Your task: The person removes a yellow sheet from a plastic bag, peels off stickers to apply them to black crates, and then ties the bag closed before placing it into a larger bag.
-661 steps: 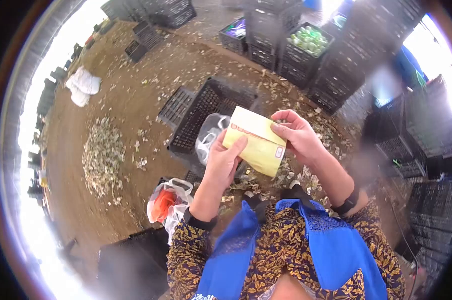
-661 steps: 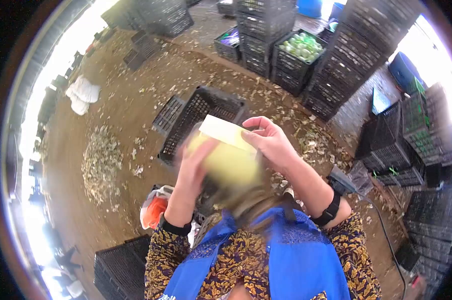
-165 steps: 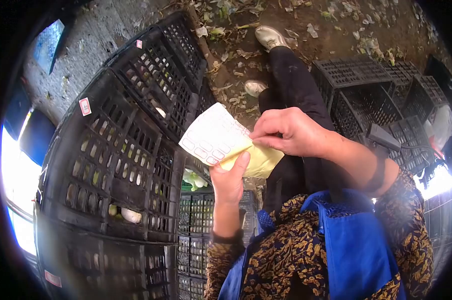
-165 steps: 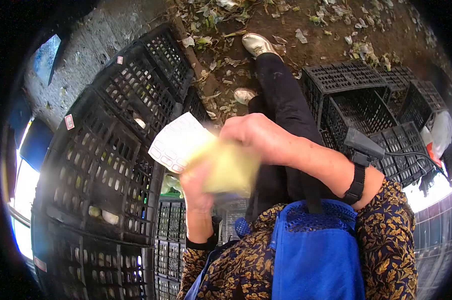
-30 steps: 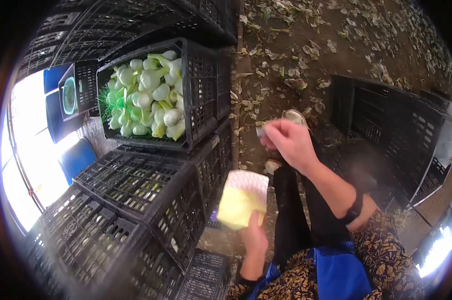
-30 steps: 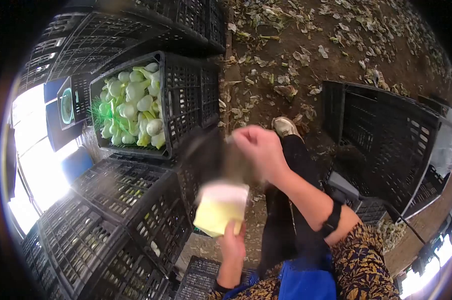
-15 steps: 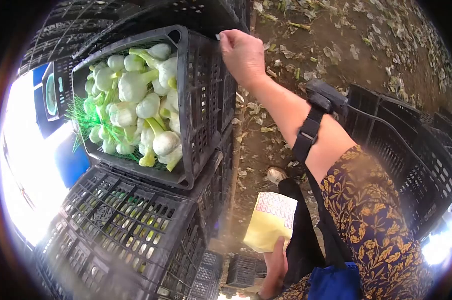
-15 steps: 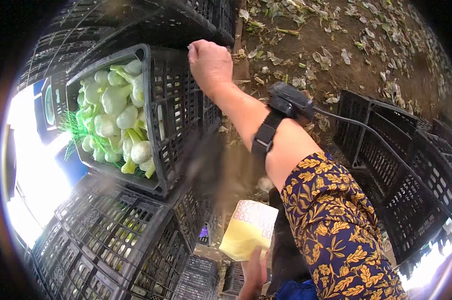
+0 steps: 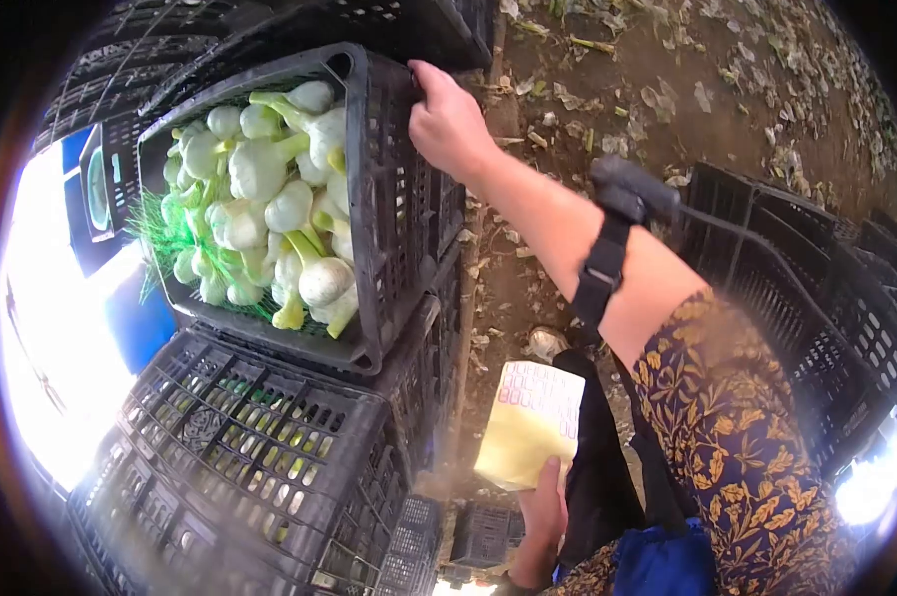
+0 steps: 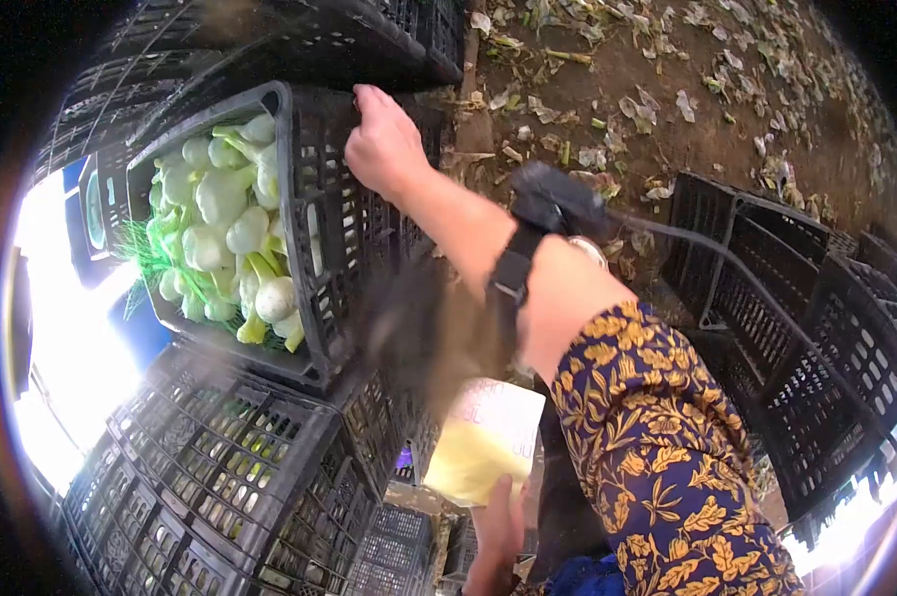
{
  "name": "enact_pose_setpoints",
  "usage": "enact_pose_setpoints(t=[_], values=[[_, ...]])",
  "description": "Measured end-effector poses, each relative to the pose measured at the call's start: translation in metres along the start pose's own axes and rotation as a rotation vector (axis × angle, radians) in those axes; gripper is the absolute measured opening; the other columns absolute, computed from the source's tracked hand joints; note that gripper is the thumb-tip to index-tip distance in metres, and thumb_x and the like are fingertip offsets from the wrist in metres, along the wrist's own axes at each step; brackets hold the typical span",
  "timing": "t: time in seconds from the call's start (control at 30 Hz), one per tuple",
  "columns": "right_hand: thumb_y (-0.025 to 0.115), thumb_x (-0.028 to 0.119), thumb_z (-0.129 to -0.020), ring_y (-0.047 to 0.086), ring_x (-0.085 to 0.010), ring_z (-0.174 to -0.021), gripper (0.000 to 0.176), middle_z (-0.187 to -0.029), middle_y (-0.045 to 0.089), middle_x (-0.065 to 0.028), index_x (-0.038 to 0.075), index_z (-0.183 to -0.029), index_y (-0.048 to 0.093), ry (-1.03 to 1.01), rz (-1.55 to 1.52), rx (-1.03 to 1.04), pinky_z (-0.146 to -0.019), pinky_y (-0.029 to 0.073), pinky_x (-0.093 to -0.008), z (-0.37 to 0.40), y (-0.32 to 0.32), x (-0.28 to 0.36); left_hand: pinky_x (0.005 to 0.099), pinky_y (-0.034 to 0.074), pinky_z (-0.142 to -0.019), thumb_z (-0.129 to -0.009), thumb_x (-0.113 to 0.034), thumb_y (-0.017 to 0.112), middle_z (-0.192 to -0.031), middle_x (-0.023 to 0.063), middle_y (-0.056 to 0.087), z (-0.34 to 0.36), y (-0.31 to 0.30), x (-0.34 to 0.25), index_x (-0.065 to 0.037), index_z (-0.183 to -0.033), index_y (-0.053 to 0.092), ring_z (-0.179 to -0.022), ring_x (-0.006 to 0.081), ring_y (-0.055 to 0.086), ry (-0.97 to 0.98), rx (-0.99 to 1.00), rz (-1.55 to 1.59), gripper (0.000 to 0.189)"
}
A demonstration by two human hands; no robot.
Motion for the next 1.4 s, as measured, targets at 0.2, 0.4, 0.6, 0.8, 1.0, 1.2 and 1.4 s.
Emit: enact_pose_setpoints(t=[0.2, 0.4, 0.6, 0.8, 1.0, 1.2, 1.4], values=[[0.051, 0.015, -0.079, 0.058, -0.0361, -0.099, 0.039, -0.104, 0.061, -0.0219, -0.002, -0.114, 0.055, -0.043, 0.281, 0.147, -0.089, 0.047, -0.0409, 0.044, -0.029, -0.003, 0.0344, 0.049, -0.084, -0.088, -0.014, 0.057, -0.115, 0.0073, 0.054, -0.023, -0.001, -0.016, -0.001, -0.119, 0.05, -0.099, 0.0193, 0.056, 0.106, 0.093, -0.024, 0.034], [0.066, 0.002, -0.076, 0.056, -0.0108, -0.071, 0.018, -0.086, 0.057, -0.0053, 0.004, -0.093, 0.06, 0.104, -0.039, 0.435, -0.061, 0.046, -0.0226, 0.229, -0.119, 0.059, 0.0324, 0.051, -0.075, -0.087, -0.012, 0.057, -0.115, 0.0076, 0.055, -0.022, 0.024, -0.039, -0.005, -0.123, 0.047, -0.1, 0.018, 0.057, 0.123, 0.15, 0.061, 0.038], [0.07, 0.003, -0.075, 0.056, -0.0121, -0.073, 0.021, -0.09, 0.058, -0.0047, 0.004, -0.093, 0.061, 0.275, -0.041, 0.478, -0.064, 0.047, -0.0231, 0.309, -0.141, 0.047, 0.0328, 0.045, -0.091, -0.084, -0.019, 0.057, -0.118, 0.0107, 0.054, -0.023, 0.022, -0.04, 0.003, -0.121, 0.05, -0.107, 0.0216, 0.054, 0.314, 0.31, -0.061, 0.044], [0.069, 0.004, -0.078, 0.058, -0.01, -0.073, 0.018, -0.087, 0.061, -0.005, 0.001, -0.095, 0.065, 0.406, -0.13, 0.522, -0.064, 0.049, -0.0232, 0.321, -0.14, 0.024, 0.0404, 0.041, -0.1, -0.084, -0.008, 0.057, -0.122, 0.014, 0.052, -0.01, 0.033, -0.042, 0.006, -0.121, 0.049, -0.113, 0.0271, 0.05, 0.345, 0.341, -0.045, 0.04], [0.066, 0.008, -0.082, 0.056, -0.0042, -0.068, 0.016, -0.08, 0.066, -0.0021, -0.002, -0.095, 0.067, 0.9, -0.401, 0.545, -0.06, 0.047, -0.0203, 0.332, -0.146, -0.002, 0.0385, 0.04, -0.101, -0.086, 0.001, 0.052, -0.119, 0.0144, 0.054, -0.012, 0.044, -0.041, 0.006, -0.119, 0.051, -0.111, 0.027, 0.052, 0.395, 0.343, -0.122, 0.033], [0.064, 0.012, -0.085, 0.057, -0.0058, -0.069, 0.015, -0.079, 0.066, -0.0031, -0.001, -0.092, 0.068, 1.102, -0.482, 0.578, -0.063, 0.048, -0.0199, 0.327, -0.15, -0.03, 0.0338, 0.045, -0.081, -0.088, -0.004, 0.054, -0.116, 0.0068, 0.052, -0.019, 0.061, -0.033, -0.005, -0.124, 0.045, -0.104, 0.0174, 0.052, 0.155, 0.276, 0.054, 0.037], [0.06, 0.016, -0.089, 0.055, -0.0083, -0.063, 0.019, -0.074, 0.061, -0.0039, -0.002, -0.088, 0.065, 1.192, -0.615, 0.461, -0.062, 0.047, -0.0212, 0.268, -0.143, -0.086, 0.0356, 0.046, -0.081, -0.088, -0.006, 0.055, -0.117, 0.0048, 0.052, -0.03, 0.056, -0.038, -0.008, -0.122, 0.047, -0.103, 0.0174, 0.052, 0.177, 0.068, -0.021, 0.034]])
Point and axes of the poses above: each hand's wrist, its own z-axis away from the middle knuckle, its own y-axis out of the palm, x = y × z, the point moved 9 cm from there along -z, towards the middle knuckle
